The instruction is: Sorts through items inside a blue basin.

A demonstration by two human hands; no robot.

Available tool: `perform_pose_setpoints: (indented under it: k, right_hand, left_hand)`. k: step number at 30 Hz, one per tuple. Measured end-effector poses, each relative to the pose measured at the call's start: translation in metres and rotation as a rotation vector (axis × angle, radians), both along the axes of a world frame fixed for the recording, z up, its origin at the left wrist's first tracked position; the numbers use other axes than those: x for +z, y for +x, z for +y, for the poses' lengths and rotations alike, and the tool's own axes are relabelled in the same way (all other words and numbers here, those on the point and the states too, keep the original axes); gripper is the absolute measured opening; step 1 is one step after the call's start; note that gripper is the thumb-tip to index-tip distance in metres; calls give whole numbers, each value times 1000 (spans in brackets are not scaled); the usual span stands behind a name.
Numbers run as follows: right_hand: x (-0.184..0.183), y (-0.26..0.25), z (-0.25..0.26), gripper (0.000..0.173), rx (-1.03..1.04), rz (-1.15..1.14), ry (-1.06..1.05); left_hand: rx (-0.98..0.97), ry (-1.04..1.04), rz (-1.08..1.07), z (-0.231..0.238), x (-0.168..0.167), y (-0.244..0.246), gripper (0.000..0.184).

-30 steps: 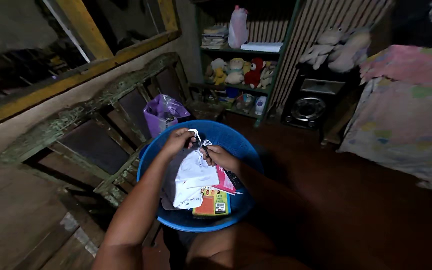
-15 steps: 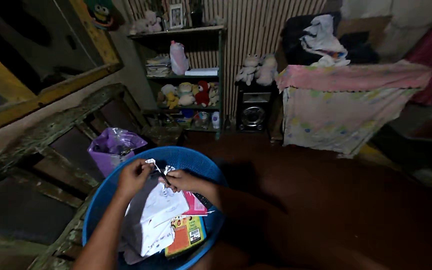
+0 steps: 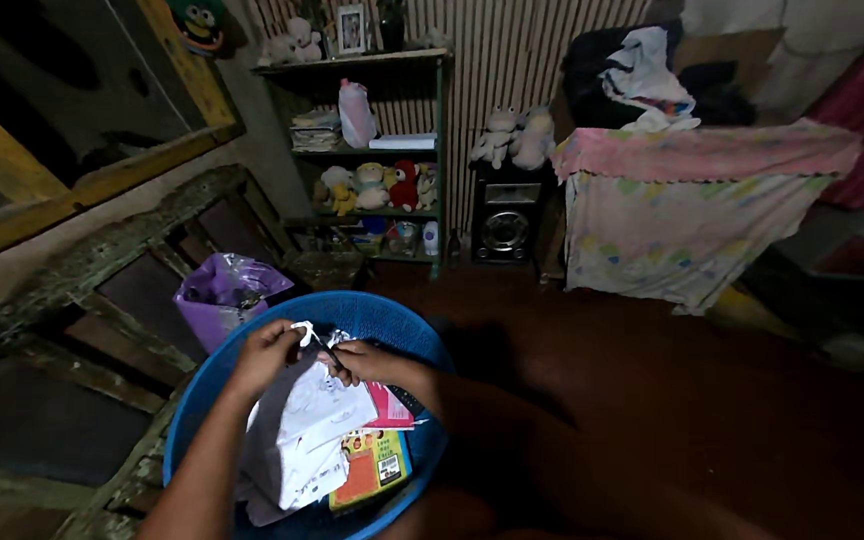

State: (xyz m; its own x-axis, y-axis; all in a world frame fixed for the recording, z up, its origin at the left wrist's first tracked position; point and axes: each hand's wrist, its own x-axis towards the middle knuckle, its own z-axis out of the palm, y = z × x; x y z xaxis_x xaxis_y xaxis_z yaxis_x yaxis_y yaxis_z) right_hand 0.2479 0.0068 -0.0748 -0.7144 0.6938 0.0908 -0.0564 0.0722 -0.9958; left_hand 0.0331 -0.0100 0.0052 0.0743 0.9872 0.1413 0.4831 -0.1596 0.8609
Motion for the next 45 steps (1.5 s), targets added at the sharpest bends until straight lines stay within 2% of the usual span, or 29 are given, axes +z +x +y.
perform_pose_setpoints:
  k: [6,11,17,22,30,40,45]
  right_hand:
    - [3,1,1,44,1,-8,35]
    - [5,1,1,45,-4,-44,21]
    - [5,1,0,46,-30,-58,13]
    - [5,0,-1,47,-51,-67,-7]
    - [8,1,-1,50,-99,-73,-23]
    - [8,2,-1,49,-91,-43,-30]
    - [8,2,1,50,-88,-47,-23]
  left_hand:
    - [8,-38,-62,1,0,-1,21]
    - [44,170,209,3,-3,-7,30]
    - [21,333,249,4,-5,-6,19]
    - [14,290,259,4,-8,-8,21]
    - [23,272,382,-1,-5,0,33]
    - [64,290,435,1,-10,1,26]
    - [48,283,363,0,-11,2,28]
